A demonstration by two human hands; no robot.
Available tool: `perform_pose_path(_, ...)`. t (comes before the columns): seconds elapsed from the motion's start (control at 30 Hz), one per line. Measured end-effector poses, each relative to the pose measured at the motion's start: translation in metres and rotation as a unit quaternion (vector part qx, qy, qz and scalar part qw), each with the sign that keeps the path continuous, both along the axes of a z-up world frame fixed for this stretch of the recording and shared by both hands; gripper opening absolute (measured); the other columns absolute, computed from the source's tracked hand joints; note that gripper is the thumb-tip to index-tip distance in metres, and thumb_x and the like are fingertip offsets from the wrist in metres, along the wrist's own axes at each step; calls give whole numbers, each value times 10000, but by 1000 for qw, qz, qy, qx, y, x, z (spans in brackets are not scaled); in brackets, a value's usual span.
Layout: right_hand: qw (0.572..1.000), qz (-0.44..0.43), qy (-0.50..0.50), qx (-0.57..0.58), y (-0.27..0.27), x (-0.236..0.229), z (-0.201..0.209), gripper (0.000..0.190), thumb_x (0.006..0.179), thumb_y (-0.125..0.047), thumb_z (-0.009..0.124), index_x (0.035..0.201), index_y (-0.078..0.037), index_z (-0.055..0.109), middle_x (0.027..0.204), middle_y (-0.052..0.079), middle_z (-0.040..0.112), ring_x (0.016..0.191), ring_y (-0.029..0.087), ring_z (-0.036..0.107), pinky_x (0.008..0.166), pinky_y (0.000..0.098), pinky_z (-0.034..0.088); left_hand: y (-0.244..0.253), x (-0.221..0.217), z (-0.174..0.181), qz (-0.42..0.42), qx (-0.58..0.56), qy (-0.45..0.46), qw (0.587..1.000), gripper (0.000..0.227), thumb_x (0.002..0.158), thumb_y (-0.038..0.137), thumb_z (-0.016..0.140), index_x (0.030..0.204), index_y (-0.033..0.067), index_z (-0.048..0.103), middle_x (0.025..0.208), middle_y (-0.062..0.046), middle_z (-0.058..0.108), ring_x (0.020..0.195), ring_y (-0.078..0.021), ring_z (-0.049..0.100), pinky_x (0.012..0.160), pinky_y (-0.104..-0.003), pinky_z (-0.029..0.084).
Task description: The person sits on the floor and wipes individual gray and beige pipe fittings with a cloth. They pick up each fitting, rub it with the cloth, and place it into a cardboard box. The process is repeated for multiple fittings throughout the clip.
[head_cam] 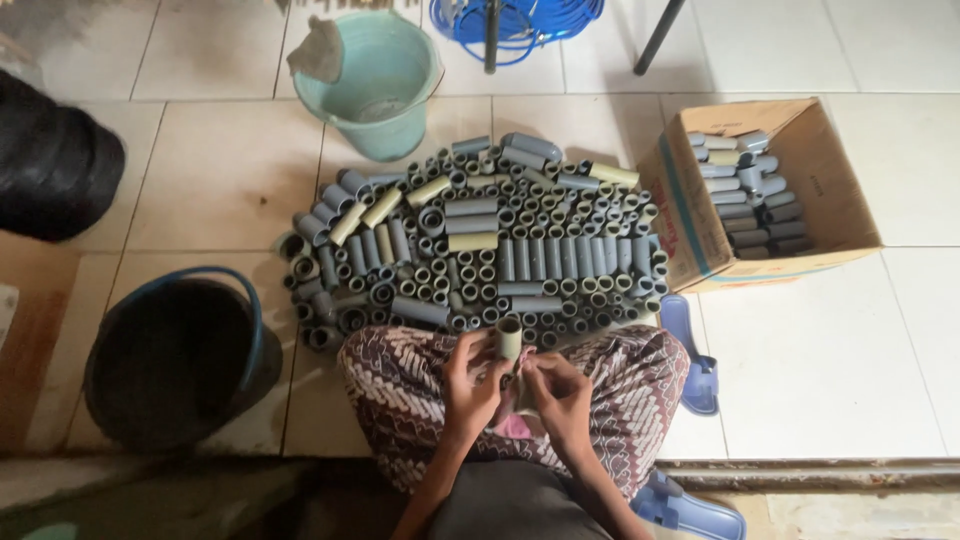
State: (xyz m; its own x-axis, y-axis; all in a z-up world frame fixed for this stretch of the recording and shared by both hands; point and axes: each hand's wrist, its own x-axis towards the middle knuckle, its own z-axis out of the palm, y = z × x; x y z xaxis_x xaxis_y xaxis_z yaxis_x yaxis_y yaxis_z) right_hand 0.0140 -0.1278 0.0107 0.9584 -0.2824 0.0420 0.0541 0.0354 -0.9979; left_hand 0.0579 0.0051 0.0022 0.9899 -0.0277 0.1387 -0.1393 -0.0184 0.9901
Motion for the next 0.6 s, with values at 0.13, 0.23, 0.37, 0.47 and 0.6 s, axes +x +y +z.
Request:
perform_pose_path(0.13,999,-23,-3,32,-2,-4,-1,110,932,-41,661,988,-15,752,935,86,752,733,137,697,641,242,592,-6,-15,-2,-19,40,-43,998,281,848,90,757,1077,6,619,1017,-165,761,841,-272,775,760,-362,659)
perform_pose_path(0.23,996,-61,17,61,3,-10,12,79,928,30,689,906,19,764,952,145,724,894,168,625,841,378,521,-14,-21,2,12,-10,-50,999,315,846,-39,757,1123,-43,609,1004,-242,732,964,-423,738,799,-475,619)
perform_pose_path(0.37,997,-46,7,57,3,-16,5,71,899,56,697,884,25,759,931,134,700,905,169,630,870,381,520,-25,-31,-33,28,-28,-88,995,286,873,-67,713,1124,-42,577,987,-244,704,940,-415,728,780,-458,613)
perform_pose_path(0.47,996,-54,-6,65,0,-18,-6,95,927,68,664,886,34,743,896,112,655,894,146,591,845,348,494,-29,-36,-33,23,-1,-119,993,246,877,-60,712,1095,-45,598,967,-245,707,915,-426,730,753,-432,615)
perform_pose_path(0.6,995,-50,-6,86,12,-23,3,85,938,28,715,855,46,723,799,87,597,785,103,546,785,294,472,-22,-30,-28,32,-14,-129,991,225,902,-88,670,1113,-54,599,1024,-238,710,919,-422,726,808,-479,608)
